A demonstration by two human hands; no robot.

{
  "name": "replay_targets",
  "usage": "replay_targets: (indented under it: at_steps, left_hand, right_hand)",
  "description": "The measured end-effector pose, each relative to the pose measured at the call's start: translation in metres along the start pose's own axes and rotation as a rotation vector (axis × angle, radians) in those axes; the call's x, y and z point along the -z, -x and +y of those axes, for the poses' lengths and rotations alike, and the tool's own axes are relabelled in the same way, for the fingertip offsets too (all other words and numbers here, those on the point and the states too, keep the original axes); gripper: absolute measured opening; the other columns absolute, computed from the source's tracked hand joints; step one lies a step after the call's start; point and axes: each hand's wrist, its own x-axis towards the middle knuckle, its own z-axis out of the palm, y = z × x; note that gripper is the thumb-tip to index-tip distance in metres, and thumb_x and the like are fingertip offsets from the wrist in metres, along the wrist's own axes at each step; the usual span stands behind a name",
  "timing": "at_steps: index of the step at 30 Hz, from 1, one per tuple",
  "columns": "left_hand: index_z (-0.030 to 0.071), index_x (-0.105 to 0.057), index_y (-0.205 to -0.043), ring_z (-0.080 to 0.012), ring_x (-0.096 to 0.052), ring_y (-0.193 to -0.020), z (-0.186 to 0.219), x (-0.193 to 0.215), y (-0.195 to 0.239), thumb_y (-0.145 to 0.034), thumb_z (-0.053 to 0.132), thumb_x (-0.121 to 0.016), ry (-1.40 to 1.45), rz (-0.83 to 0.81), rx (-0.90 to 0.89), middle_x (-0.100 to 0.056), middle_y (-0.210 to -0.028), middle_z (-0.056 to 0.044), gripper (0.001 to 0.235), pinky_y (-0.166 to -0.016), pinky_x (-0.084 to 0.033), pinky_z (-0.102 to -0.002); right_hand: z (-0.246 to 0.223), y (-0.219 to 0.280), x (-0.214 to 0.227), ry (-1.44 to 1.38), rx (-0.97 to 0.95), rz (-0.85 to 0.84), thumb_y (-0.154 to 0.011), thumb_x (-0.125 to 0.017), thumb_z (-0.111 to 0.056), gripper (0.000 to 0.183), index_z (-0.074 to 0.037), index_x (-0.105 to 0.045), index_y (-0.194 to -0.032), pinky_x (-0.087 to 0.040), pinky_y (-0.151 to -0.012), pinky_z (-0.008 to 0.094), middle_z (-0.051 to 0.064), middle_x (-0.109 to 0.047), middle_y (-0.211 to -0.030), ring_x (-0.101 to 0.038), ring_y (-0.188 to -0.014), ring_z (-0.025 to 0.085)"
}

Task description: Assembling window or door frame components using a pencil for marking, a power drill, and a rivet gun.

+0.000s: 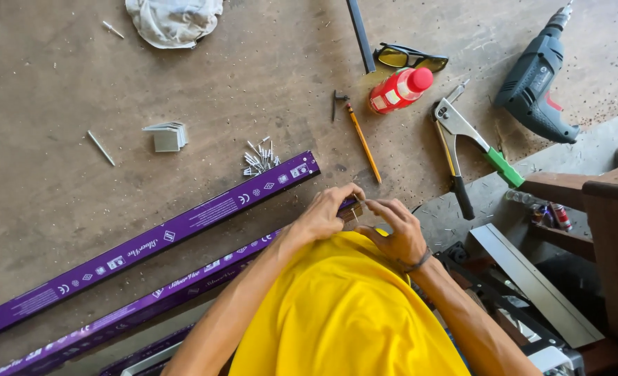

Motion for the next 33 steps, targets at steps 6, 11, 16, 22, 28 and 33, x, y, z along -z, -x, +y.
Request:
replay_targets:
  at_steps: [6,11,16,22,28,33]
  left_hand:
    - [0.018,-0.058,-0.119,-0.0368,-0.067,-0.104,0.005,-0.017,0.013,-0.066,-0.014,-0.059,-0.154,0.039,-0.051,-0.073,-0.109,-0.009,0.062,-0.096,-0.052,-0.047]
    - [0.022,-0.057,-0.120,-0.0326,-0.066,-0.104,-0.008,-0.026,0.010,-0.068,-0.013,-0.063,-0.203,0.063,-0.056,-0.072,-0.108,-0.005,0.063,-0.096,-0.052,-0.046]
    - [0.022,-0.055,-0.123,-0.0297,-0.067,-0.100,-0.004,-0.035,0.016,-0.072,-0.021,-0.052,-0.276,0.113,-0.093,-0.073,-0.106,-0.006,0.067,-0.094,-0.053,-0.043]
    - [0.016,-0.050,-0.132,-0.0264,-0.063,-0.090,-0.003,-0.059,0.039,-0.066,-0.023,-0.061,-0.632,0.258,-0.259,-0.071,-0.102,-0.007,0.077,-0.076,-0.053,-0.038]
    - [0.008,-0.053,-0.132,-0.0262,-0.058,-0.081,0.003,-0.063,0.041,-0.059,-0.025,-0.062,-0.776,0.358,-0.388,-0.066,-0.092,-0.009,0.081,-0.068,-0.050,-0.037]
    - [0.013,-0.054,-0.133,-0.0290,-0.061,-0.091,-0.011,-0.062,0.041,-0.058,-0.024,-0.059,-0.584,0.247,-0.284,-0.067,-0.099,-0.005,0.084,-0.076,-0.050,-0.037]
  right_hand:
    - [-0.010,0.015,-0.001,-0.032,-0.137,0.001,-0.088,-0.083,-0.029,0.026,-0.006,-0.076,-0.097,-0.058,-0.059,0.033,0.008,-0.069,-0.076,-0.067,-0.063,0.023]
    - [-0.006,0.016,-0.014,0.139,-0.188,-0.095,-0.090,-0.078,-0.027,0.018,-0.012,-0.075,-0.081,-0.055,-0.051,0.033,0.003,-0.064,-0.061,-0.065,-0.055,0.023]
    - [-0.004,0.013,-0.002,0.097,-0.164,-0.117,-0.090,-0.077,-0.023,0.014,-0.012,-0.073,-0.082,-0.056,-0.052,0.034,0.004,-0.065,-0.062,-0.067,-0.056,0.023]
    - [0.057,0.031,0.044,0.195,-0.265,0.023,-0.097,-0.072,-0.022,0.014,-0.011,-0.072,-0.104,-0.057,-0.069,0.035,0.005,-0.068,-0.081,-0.066,-0.075,0.025]
    - [0.117,0.030,0.067,0.584,-0.523,0.106,-0.092,-0.081,-0.024,0.055,-0.012,-0.056,-0.140,-0.048,-0.092,0.045,0.010,-0.053,-0.122,-0.055,-0.115,0.032]
    - [0.137,0.019,0.063,0.607,-0.576,0.037,-0.092,-0.082,-0.022,0.045,-0.011,-0.060,-0.130,-0.048,-0.081,0.043,0.007,-0.052,-0.104,-0.058,-0.099,0.030]
